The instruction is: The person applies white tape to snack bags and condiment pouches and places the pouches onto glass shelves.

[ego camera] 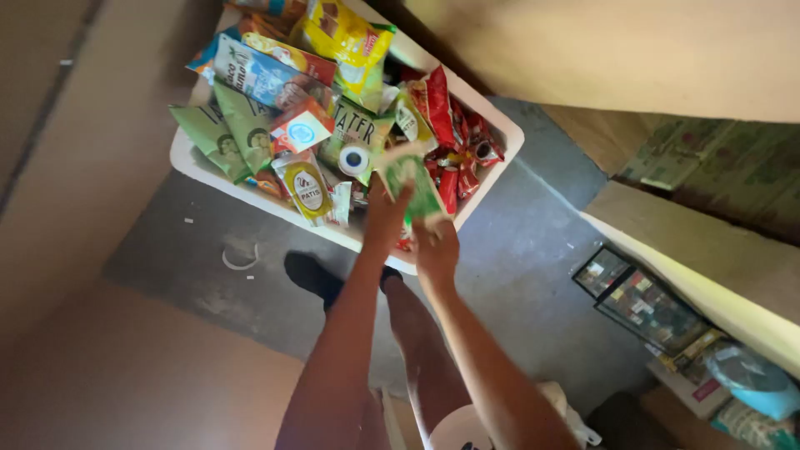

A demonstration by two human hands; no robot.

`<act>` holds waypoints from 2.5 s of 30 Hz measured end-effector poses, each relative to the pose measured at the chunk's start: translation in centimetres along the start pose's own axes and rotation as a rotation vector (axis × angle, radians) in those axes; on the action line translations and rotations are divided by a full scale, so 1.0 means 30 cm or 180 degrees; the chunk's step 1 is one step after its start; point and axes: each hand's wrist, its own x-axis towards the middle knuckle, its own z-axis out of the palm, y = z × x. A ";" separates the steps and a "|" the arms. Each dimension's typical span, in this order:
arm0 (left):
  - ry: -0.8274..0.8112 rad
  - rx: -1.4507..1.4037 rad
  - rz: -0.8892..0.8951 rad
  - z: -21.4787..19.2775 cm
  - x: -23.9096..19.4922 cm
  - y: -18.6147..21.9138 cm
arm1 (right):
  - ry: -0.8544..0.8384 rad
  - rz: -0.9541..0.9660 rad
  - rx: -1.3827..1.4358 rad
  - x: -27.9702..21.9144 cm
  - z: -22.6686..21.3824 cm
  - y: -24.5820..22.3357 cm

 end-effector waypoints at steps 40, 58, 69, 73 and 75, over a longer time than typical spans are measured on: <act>0.0621 0.0308 -0.0431 -0.420 -0.285 0.165 | -0.0706 -0.2635 -0.3175 0.358 0.261 -0.008; -0.0680 0.1103 0.0736 -0.152 -1.143 1.094 | -0.1552 -0.2687 -0.1057 -0.847 -0.030 -0.746; -0.0360 0.1930 0.2001 -0.158 -1.602 1.396 | -0.1284 -0.3385 -0.1250 -1.374 -0.024 -0.961; -0.0446 0.1731 0.2031 -0.174 -1.723 1.482 | -0.1141 -0.3233 -0.1730 -1.507 -0.072 -1.052; -0.0734 0.1647 0.1928 -0.185 -1.782 1.529 | -0.1722 -0.2527 -0.1006 -1.548 -0.107 -1.074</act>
